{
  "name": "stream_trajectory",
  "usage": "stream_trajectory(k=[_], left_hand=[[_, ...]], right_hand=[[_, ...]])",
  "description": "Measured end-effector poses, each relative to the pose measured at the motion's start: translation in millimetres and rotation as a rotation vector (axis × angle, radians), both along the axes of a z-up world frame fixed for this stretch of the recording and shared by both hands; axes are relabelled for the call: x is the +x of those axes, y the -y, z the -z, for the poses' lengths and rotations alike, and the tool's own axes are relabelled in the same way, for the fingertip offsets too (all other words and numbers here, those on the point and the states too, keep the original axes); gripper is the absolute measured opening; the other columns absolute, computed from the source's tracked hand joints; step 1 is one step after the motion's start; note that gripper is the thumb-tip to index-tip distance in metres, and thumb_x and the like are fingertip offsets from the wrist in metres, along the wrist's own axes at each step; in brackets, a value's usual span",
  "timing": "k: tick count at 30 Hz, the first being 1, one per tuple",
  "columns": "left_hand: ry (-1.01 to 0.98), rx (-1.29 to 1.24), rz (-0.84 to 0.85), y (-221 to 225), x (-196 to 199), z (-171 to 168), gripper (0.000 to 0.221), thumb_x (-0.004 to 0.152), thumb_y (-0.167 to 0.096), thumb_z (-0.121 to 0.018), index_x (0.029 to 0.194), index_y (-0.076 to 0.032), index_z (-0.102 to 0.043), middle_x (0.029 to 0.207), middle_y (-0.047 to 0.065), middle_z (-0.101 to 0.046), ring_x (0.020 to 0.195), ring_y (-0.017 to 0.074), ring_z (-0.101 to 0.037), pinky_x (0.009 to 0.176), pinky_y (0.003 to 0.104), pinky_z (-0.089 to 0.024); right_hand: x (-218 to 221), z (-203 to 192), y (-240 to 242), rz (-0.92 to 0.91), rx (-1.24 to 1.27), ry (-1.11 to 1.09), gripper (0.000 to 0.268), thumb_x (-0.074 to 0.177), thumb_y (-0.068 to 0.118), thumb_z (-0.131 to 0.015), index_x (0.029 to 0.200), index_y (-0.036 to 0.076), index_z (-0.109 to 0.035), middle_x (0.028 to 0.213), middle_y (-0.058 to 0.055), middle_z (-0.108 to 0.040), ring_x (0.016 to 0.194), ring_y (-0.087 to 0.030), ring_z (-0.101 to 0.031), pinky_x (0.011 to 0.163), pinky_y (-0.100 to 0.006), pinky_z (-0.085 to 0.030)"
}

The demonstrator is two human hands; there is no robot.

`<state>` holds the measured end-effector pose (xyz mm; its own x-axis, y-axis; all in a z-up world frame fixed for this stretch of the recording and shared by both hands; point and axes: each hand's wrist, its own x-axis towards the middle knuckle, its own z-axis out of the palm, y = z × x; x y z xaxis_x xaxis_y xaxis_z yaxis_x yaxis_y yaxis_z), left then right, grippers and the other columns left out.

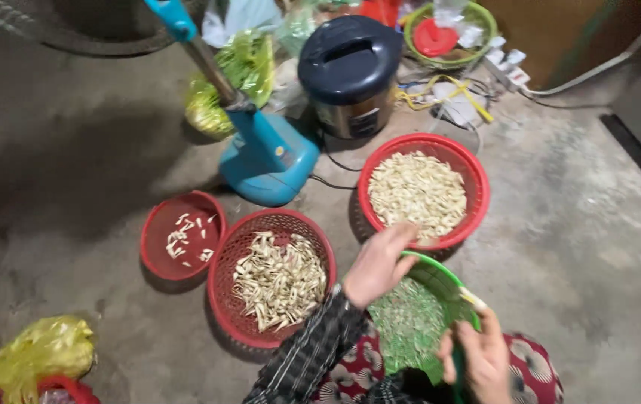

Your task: Cleaning and sorting bean sprouts into different baskets while sitting on the floor

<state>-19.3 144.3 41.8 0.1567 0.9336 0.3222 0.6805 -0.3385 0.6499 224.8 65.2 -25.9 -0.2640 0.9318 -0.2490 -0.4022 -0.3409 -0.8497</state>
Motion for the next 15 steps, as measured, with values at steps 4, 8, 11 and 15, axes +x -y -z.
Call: stream_trajectory(k=[4,8,11,15], left_hand=[[0.064,-0.329,-0.179,-34,-82,65,0.062,0.091,-0.013,-0.065,0.15,-0.005,-0.046,0.144,0.019,-0.057,0.116,0.0287,-0.065,0.1,0.04,-0.055],[-0.036,-0.362,-0.738,1,-208,248,0.029,0.089,-0.015,-0.056,0.107,-0.003,-0.075,0.105,0.013,-0.076,0.091,0.0321,-0.071,0.08,0.041,-0.055],[-0.39,-0.392,-0.899,19,-277,329,0.023,0.091,-0.011,-0.053,0.102,-0.004,-0.072,0.1,0.017,-0.071,0.086,0.0331,-0.067,0.08,0.045,-0.055],[-0.755,-0.781,-0.854,27,-310,338,0.06,0.074,-0.036,-0.087,0.122,-0.015,-0.057,0.129,0.011,-0.059,0.124,0.0317,-0.057,0.095,0.051,-0.054]], right_hand=[[25,-34,-13,-0.173,0.061,-0.004,0.067,0.099,0.012,-0.047,0.163,0.018,-0.028,0.061,-0.012,-0.069,0.04,-0.013,-0.057,0.03,-0.022,-0.044],[67,47,-26,-0.176,-0.055,0.096,0.069,0.094,-0.004,-0.045,0.162,0.005,-0.037,0.089,-0.018,-0.065,0.062,-0.023,-0.06,0.059,-0.032,-0.045],[72,106,-36,-0.147,-0.086,0.296,0.063,0.092,-0.01,-0.045,0.153,-0.007,-0.056,0.115,-0.029,-0.078,0.072,-0.03,-0.067,0.067,-0.035,-0.046],[67,112,-47,-0.182,-0.179,0.161,0.067,0.086,-0.007,-0.052,0.153,-0.01,-0.051,0.139,-0.035,-0.072,0.12,-0.04,-0.07,0.099,-0.044,-0.048]])
